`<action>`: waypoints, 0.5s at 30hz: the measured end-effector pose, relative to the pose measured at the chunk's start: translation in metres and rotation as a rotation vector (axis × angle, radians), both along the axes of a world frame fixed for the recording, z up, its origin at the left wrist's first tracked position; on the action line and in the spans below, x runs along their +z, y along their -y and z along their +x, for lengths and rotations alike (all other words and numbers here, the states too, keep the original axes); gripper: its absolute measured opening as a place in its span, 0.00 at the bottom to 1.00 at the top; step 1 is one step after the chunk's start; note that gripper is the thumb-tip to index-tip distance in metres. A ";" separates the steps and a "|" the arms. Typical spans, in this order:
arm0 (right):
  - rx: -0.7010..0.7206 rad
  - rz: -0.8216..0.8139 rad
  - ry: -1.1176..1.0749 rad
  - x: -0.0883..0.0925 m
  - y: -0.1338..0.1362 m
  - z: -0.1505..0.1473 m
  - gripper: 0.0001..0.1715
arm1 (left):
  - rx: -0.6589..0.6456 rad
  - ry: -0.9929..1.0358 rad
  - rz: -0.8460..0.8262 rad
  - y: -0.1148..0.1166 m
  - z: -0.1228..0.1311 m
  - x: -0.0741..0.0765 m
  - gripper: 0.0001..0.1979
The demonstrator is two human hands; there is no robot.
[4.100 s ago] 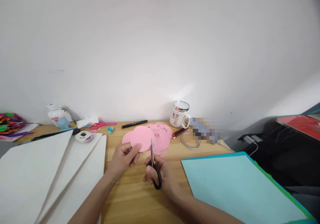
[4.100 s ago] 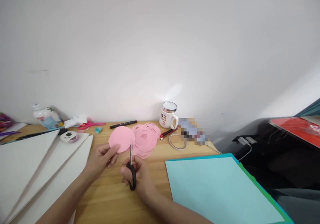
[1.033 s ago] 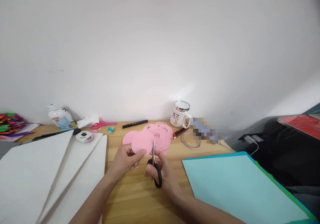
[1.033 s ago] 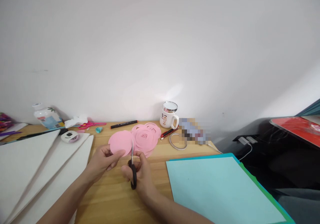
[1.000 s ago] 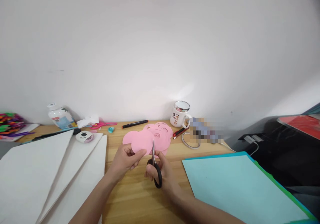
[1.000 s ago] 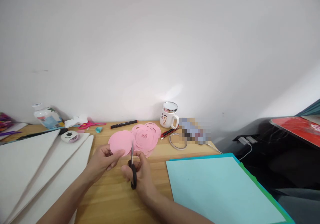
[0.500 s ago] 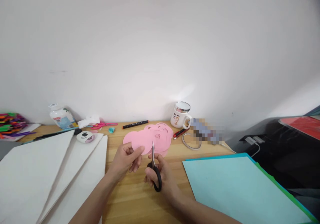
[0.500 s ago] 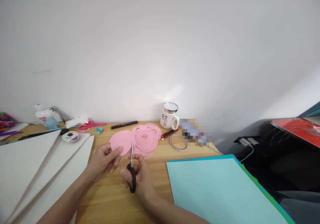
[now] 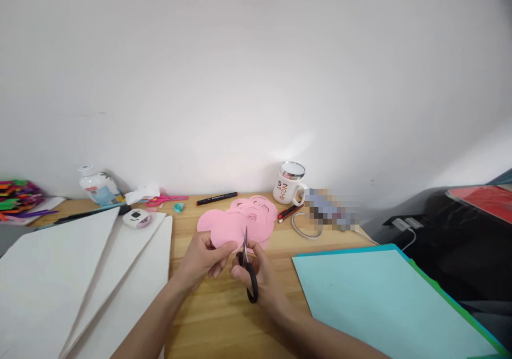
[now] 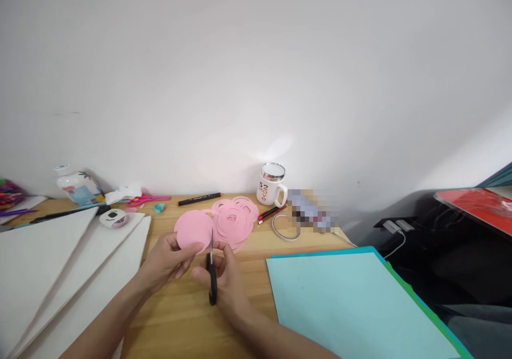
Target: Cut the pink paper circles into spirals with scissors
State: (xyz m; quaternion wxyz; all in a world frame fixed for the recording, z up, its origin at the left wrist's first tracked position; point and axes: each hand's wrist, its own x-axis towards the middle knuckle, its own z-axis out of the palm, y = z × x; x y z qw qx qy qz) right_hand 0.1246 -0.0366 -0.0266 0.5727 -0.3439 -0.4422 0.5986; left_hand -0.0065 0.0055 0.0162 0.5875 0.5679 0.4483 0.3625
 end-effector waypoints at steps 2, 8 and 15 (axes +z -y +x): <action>-0.004 -0.004 0.013 0.000 0.001 0.000 0.27 | -0.001 -0.010 0.001 0.000 0.000 0.000 0.19; -0.038 -0.002 0.113 0.000 0.002 0.001 0.24 | 0.011 -0.015 0.008 0.001 -0.001 0.003 0.17; -0.024 -0.015 0.117 -0.004 0.001 0.001 0.22 | 0.020 -0.017 0.033 0.000 -0.002 0.004 0.18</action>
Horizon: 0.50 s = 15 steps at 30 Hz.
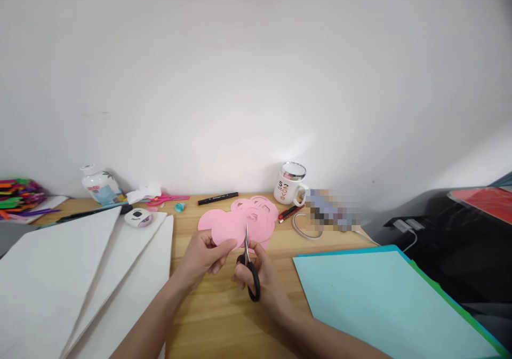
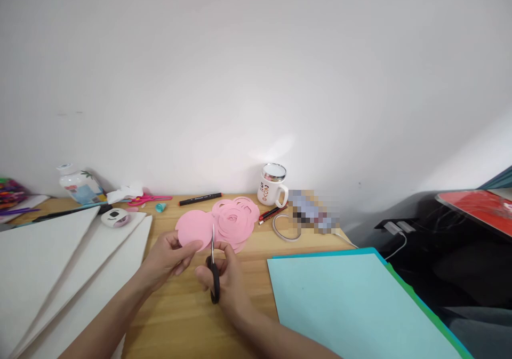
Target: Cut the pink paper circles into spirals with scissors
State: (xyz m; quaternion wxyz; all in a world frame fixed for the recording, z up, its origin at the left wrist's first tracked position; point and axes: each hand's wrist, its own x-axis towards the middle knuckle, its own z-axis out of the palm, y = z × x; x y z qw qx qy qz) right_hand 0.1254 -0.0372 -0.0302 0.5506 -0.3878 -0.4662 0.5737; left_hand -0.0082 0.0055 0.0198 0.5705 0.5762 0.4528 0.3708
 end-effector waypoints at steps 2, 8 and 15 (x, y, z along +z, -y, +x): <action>-0.008 -0.014 0.016 0.001 0.000 0.000 0.22 | 0.002 0.000 0.003 0.000 0.000 0.000 0.17; -0.015 -0.031 0.025 0.000 0.000 0.000 0.23 | 0.015 0.010 -0.002 0.000 0.000 0.002 0.18; -0.002 -0.035 0.003 -0.003 -0.001 0.000 0.23 | 0.024 0.077 -0.001 -0.001 -0.001 0.002 0.17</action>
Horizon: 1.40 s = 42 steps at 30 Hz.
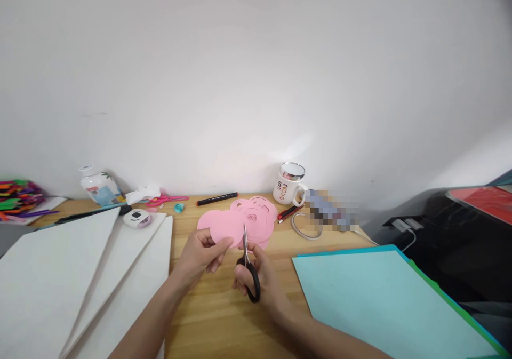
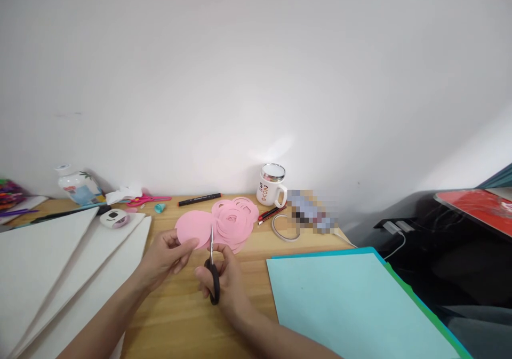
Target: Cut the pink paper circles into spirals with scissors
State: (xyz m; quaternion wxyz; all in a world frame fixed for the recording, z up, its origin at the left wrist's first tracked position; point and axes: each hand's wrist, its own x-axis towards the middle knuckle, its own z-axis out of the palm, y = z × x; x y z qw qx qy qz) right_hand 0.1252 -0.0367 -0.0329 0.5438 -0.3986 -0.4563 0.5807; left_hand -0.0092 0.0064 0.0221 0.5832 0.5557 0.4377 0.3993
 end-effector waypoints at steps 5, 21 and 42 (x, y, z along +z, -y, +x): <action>0.006 0.005 -0.007 0.002 0.003 -0.002 0.24 | -0.025 0.065 -0.034 0.001 0.003 0.001 0.17; -0.025 0.012 -0.007 0.003 0.000 0.001 0.24 | -0.016 -0.066 -0.033 0.002 0.003 -0.003 0.18; -0.003 -0.014 0.004 0.007 0.002 0.000 0.25 | 0.021 -0.017 0.006 0.000 0.000 -0.002 0.16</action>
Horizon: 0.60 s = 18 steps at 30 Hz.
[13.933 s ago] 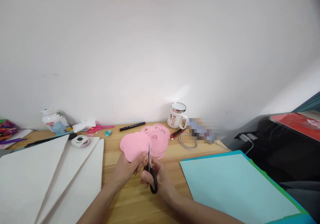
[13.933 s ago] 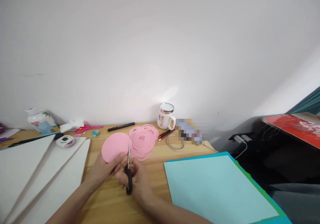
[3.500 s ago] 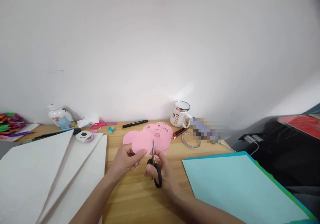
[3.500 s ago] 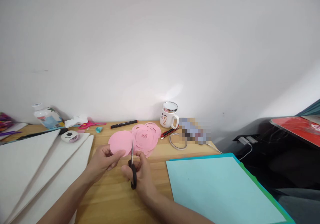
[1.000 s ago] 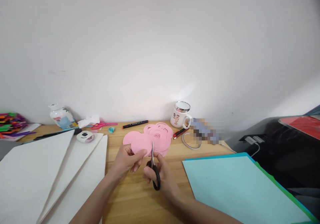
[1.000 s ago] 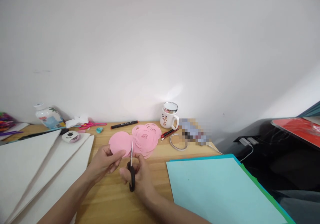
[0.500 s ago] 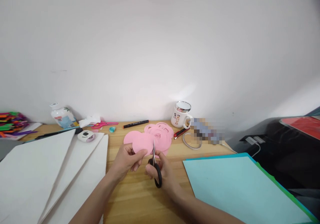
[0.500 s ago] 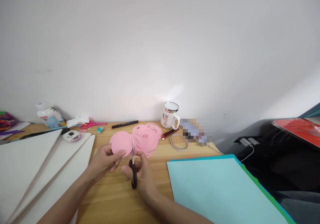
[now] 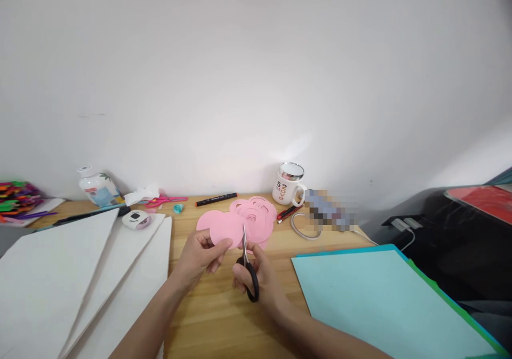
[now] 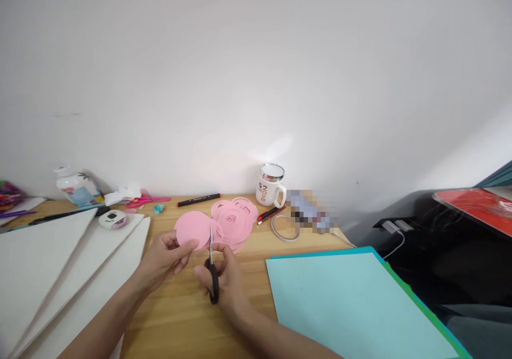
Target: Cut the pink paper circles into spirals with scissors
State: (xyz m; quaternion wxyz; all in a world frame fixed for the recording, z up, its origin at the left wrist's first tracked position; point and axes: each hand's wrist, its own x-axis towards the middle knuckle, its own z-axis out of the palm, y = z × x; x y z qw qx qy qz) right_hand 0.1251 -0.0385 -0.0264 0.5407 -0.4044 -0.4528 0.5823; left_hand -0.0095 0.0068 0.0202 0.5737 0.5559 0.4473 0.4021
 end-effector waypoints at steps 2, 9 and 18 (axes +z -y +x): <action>0.003 0.008 -0.012 -0.001 0.000 0.000 0.25 | -0.006 0.004 0.003 0.000 0.000 -0.001 0.16; 0.001 0.000 0.005 -0.003 -0.001 0.000 0.26 | -0.059 0.084 -0.017 0.001 0.002 0.001 0.18; 0.030 -0.004 0.000 -0.004 0.000 -0.001 0.26 | -0.013 0.034 -0.045 0.001 0.006 -0.004 0.17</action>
